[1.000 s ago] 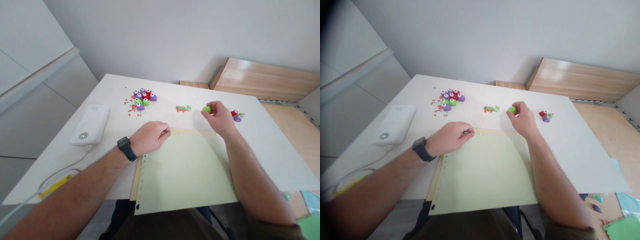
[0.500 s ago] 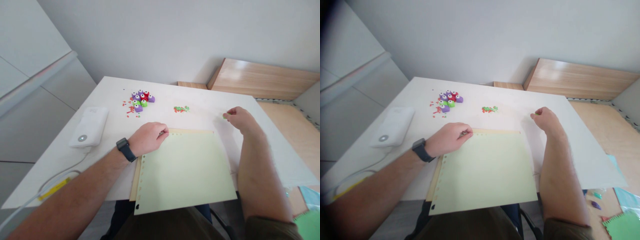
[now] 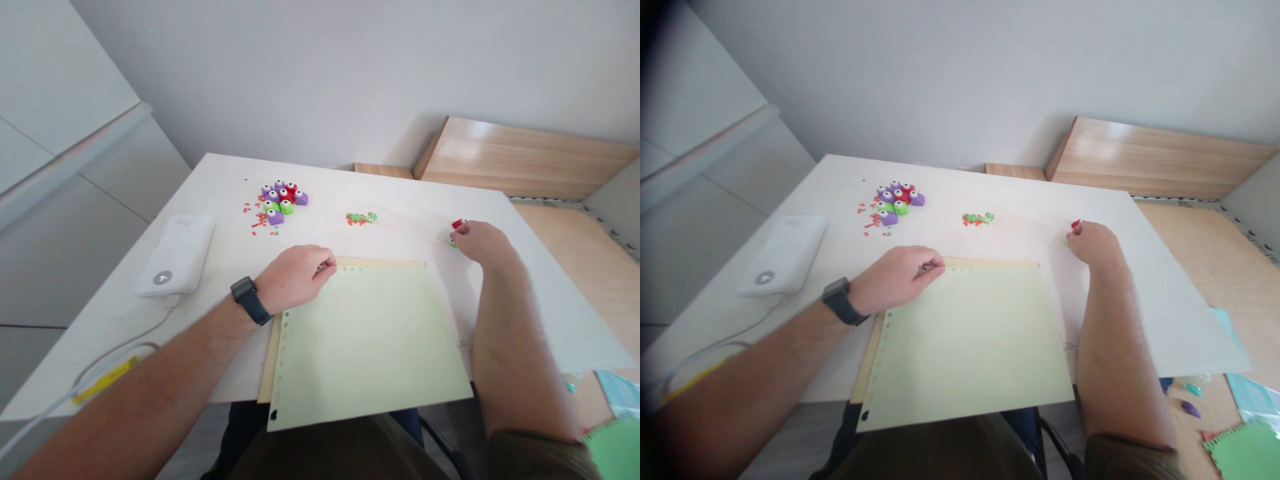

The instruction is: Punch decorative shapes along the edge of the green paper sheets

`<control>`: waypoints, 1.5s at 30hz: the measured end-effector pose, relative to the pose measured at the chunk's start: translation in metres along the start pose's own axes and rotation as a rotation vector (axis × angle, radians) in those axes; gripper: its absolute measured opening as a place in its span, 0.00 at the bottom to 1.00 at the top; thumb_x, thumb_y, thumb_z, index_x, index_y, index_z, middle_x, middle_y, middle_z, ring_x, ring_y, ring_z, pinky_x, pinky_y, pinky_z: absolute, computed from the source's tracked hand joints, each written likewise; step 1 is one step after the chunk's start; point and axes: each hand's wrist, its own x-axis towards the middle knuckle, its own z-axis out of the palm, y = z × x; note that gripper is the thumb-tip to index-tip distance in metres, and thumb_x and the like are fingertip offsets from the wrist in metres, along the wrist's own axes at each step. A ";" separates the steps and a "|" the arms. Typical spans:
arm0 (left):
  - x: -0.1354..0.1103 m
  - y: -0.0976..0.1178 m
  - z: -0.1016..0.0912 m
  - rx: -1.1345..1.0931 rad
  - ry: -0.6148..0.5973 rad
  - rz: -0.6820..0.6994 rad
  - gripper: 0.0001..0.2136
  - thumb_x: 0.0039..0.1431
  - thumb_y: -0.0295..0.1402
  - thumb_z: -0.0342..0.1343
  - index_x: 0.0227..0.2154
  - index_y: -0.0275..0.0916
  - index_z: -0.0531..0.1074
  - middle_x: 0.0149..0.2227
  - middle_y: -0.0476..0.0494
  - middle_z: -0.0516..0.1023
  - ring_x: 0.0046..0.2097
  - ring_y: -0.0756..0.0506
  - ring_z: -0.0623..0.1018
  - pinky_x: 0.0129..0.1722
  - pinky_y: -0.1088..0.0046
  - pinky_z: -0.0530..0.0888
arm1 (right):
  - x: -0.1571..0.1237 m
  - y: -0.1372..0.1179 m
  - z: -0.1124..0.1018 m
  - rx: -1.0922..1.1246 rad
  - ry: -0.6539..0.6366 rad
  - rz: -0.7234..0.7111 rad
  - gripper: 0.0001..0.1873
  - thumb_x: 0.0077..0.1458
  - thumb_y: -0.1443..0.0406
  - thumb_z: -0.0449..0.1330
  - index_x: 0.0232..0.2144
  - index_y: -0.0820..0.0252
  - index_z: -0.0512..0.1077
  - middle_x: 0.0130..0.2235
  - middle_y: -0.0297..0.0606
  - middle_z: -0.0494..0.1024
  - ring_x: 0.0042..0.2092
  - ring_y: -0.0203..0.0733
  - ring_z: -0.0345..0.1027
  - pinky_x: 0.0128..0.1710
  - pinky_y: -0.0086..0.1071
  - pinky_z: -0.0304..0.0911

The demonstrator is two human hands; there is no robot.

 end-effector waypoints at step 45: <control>-0.001 0.000 0.001 0.018 -0.009 -0.002 0.09 0.68 0.34 0.52 0.36 0.40 0.76 0.37 0.46 0.81 0.40 0.44 0.78 0.41 0.66 0.69 | -0.003 0.003 -0.005 -0.037 0.016 0.046 0.20 0.49 0.61 0.61 0.46 0.59 0.79 0.44 0.50 0.82 0.45 0.58 0.77 0.41 0.42 0.66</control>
